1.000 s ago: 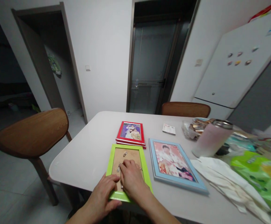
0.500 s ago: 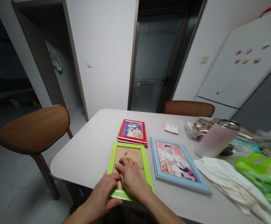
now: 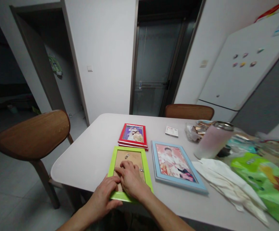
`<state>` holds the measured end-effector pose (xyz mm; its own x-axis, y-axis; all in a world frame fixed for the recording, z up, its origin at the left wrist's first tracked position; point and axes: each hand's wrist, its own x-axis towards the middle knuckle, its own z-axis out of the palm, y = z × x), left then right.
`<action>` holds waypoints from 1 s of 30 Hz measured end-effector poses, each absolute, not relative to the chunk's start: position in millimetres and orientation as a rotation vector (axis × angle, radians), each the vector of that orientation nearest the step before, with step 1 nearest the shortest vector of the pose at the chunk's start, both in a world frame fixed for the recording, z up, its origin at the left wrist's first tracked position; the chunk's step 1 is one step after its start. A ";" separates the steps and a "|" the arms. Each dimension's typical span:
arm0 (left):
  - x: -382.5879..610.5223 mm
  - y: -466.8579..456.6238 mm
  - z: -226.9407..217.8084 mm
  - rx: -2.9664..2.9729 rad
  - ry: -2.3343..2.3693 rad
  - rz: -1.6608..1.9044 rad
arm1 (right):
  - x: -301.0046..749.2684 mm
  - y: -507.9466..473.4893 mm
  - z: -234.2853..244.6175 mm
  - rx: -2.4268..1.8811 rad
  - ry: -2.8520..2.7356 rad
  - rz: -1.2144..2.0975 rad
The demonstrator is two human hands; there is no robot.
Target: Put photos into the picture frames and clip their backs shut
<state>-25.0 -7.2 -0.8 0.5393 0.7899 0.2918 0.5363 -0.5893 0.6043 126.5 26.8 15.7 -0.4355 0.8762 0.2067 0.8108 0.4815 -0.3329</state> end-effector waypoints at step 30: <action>-26.9 -7.9 -5.2 2.302 1.153 0.743 | 156.0 57.6 14.6 -1.541 -2.136 0.289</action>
